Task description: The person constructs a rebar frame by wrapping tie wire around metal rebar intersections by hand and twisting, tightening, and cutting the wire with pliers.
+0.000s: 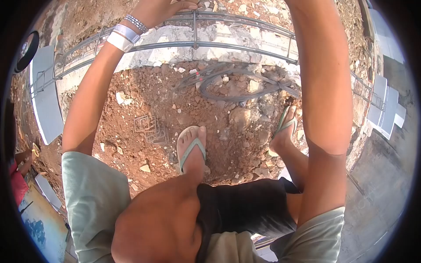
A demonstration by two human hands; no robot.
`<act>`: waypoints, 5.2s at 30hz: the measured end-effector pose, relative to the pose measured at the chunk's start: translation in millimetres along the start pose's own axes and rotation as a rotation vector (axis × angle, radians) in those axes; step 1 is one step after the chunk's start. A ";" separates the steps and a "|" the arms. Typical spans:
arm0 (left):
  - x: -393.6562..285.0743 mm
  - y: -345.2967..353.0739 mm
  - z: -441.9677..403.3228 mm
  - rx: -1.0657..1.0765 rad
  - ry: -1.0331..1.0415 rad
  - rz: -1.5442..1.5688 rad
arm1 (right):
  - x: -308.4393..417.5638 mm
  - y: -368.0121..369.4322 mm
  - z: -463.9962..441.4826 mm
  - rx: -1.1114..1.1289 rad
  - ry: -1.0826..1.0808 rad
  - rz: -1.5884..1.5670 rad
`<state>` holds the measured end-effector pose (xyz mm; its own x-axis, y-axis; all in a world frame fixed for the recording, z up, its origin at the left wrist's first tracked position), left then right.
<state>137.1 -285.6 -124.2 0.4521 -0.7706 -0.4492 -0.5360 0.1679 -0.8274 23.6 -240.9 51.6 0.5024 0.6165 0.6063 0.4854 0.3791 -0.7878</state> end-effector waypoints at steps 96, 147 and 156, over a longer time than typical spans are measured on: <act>17.7 28.4 -76.3 0.673 -0.045 0.000 | 10.2 400.9 104.3 0.273 -0.226 -0.090; 46.2 19.7 -25.5 0.022 -0.358 0.355 | -217.4 34.3 13.3 -0.953 0.906 -1.202; 39.7 18.6 -28.7 0.026 -0.364 0.283 | -232.5 44.2 15.0 -0.903 0.978 -1.304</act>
<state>124.7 -330.7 -147.7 0.5142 -0.4273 -0.7437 -0.6582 0.3593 -0.6615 -82.5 -357.1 -125.8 -0.4302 -0.4146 0.8019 0.8749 -0.4102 0.2573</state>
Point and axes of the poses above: each hand's wrist, its own z-axis away from the middle knuckle, its own y-axis out of the palm, x = y × z, the point moved 5 cm from there along -z, towards the middle knuckle, and after that the axes turned 3 degrees about -z, right-handed, at the moved point
